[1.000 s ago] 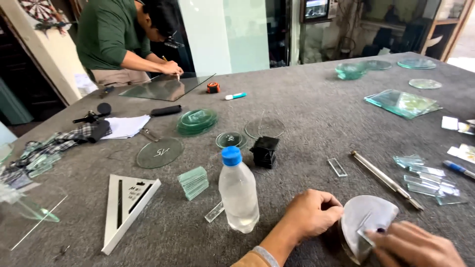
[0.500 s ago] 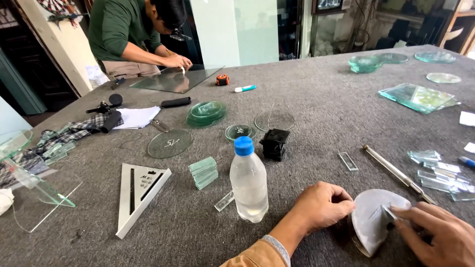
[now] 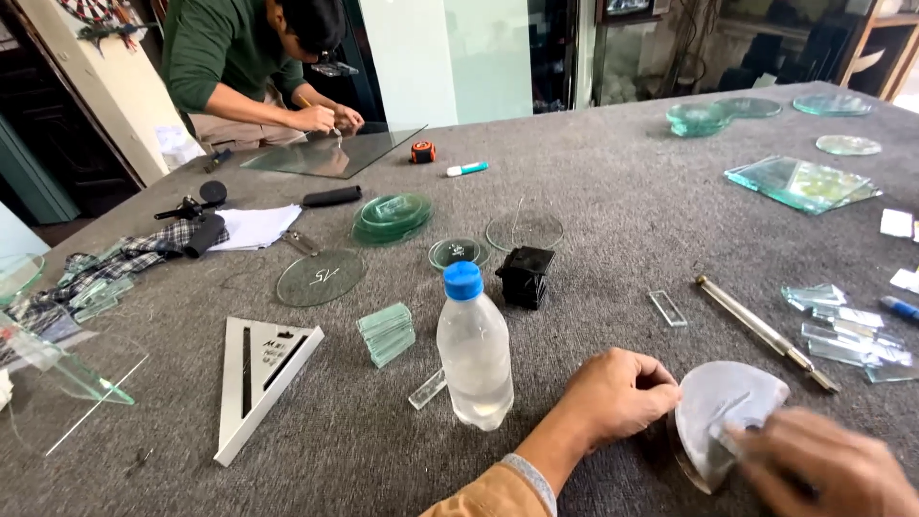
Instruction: Refining the edge of a curved glass piece using a small hand tool
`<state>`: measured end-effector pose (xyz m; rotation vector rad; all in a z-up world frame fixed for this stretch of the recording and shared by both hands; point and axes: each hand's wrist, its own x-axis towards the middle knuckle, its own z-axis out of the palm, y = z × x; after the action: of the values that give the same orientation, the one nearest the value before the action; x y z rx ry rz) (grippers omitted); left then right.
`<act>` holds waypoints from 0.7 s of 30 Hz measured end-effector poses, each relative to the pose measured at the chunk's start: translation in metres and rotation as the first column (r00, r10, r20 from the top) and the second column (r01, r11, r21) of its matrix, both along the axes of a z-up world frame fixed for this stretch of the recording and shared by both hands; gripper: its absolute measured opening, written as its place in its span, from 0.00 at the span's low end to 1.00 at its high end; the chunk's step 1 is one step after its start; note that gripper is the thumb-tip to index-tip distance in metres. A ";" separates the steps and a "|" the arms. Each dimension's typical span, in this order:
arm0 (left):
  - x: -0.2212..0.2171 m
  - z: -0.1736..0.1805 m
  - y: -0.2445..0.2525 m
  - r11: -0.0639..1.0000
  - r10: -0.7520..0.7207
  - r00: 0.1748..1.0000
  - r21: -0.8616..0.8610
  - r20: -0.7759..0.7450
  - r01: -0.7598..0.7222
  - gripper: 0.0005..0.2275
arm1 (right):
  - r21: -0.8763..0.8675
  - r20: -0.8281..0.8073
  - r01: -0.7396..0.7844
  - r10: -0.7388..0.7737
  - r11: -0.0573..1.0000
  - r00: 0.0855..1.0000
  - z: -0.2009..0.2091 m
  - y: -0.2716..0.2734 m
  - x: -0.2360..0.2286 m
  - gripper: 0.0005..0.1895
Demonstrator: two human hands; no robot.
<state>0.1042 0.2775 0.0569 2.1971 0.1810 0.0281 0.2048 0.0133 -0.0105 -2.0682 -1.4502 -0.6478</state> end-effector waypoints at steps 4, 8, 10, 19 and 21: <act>-0.004 0.007 -0.002 1.000 0.001 1.000 -0.009 -0.019 -0.001 0.09 | -0.058 -0.157 0.263 -0.269 0.963 0.950 -0.004 -0.005 0.003 0.13; -0.004 0.005 -0.001 1.000 -0.006 1.000 -0.011 -0.011 0.006 0.09 | -0.163 -0.279 0.447 -0.476 0.879 0.834 0.008 -0.002 0.008 0.14; -0.002 0.001 -0.002 1.000 -0.001 1.000 -0.006 -0.009 0.001 0.09 | -0.067 -0.145 0.254 -0.262 0.965 0.954 0.004 0.000 -0.001 0.12; 0.000 -0.004 0.000 1.000 0.004 1.000 -0.015 -0.009 -0.004 0.09 | -0.159 -0.132 0.307 -0.328 0.938 0.935 -0.003 -0.002 0.008 0.12; 0.003 -0.005 0.000 1.000 -0.003 1.000 -0.002 0.014 0.003 0.10 | -0.271 -0.234 0.507 -0.567 0.818 0.790 -0.004 -0.004 0.010 0.14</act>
<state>0.1075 0.2772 0.0515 2.1942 0.1702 0.0414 0.2146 0.0096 -0.0141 -2.6321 -0.7584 -0.3682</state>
